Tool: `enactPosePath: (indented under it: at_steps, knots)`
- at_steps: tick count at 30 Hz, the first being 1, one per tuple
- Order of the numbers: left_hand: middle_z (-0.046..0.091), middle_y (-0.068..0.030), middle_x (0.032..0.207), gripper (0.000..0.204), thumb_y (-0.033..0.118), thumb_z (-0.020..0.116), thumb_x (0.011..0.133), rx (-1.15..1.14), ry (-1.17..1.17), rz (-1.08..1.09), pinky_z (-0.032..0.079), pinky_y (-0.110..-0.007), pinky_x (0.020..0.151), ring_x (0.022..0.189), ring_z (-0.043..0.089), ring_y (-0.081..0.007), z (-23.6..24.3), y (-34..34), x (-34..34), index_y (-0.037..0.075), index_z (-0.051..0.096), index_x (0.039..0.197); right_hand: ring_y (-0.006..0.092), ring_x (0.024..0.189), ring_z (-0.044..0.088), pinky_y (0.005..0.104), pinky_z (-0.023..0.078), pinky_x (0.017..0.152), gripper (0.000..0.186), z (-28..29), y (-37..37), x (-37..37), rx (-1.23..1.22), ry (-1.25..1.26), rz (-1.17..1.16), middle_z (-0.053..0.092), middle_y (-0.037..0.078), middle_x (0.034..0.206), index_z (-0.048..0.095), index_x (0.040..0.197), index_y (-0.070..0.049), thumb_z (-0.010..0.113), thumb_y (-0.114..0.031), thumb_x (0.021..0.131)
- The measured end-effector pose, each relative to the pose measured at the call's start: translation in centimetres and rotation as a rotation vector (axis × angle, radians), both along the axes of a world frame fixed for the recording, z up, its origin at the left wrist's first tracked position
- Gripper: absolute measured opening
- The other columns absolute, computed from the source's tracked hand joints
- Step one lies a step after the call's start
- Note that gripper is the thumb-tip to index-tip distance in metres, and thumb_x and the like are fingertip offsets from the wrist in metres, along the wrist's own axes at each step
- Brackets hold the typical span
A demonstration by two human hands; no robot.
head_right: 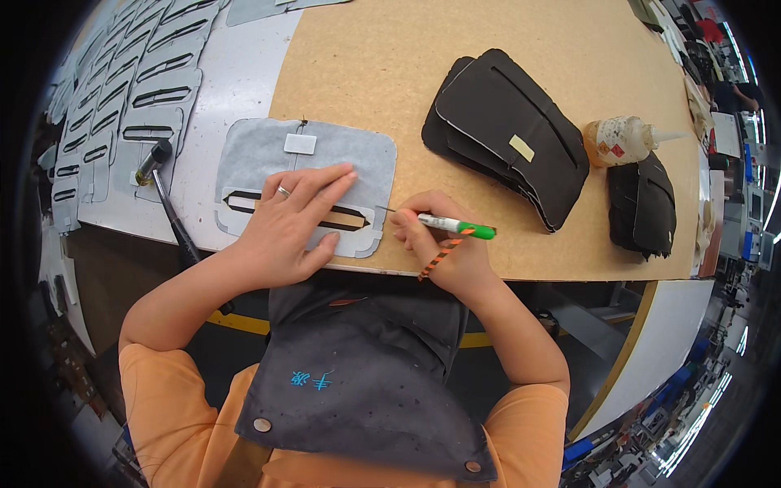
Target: Applying adhesive and marking leather components during bag assembly.
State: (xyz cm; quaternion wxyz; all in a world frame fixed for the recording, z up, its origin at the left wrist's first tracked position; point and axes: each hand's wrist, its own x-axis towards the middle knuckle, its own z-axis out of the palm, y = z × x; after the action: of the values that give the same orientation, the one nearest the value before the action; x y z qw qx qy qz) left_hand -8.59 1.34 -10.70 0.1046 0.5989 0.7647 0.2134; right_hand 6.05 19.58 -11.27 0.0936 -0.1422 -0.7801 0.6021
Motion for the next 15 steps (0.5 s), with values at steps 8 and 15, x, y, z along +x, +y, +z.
enactPosePath:
  at_steps: [8,15]
  knots:
    - [0.049,-0.0077,0.13,0.053,0.015,0.065,0.073,0.091,-0.111,0.04,0.03,-0.037,0.098,0.117,0.046,-0.0244,-0.4,-0.3,-0.5,0.007,0.047,0.123,0.0246,0.1,0.06,0.0429,0.041,0.098,0.014,0.3,-1.1,0.3,0.685,0.23,0.259,0.065,0.01,0.107,0.06,0.1,-0.007,0.06,-0.007,0.086]
    - [0.052,-0.0053,0.126,0.047,0.015,0.066,0.073,0.11,-0.116,0.045,0.031,-0.038,0.096,0.114,0.048,-0.0245,-0.4,-0.1,-0.4,0.009,0.051,0.117,0.0235,0.111,0.055,0.0445,0.04,0.101,0.03,-0.6,-0.4,3.0,0.854,0.175,0.163,0.062,0.006,0.118,0.061,0.099,-0.007,0.074,-0.016,0.074]
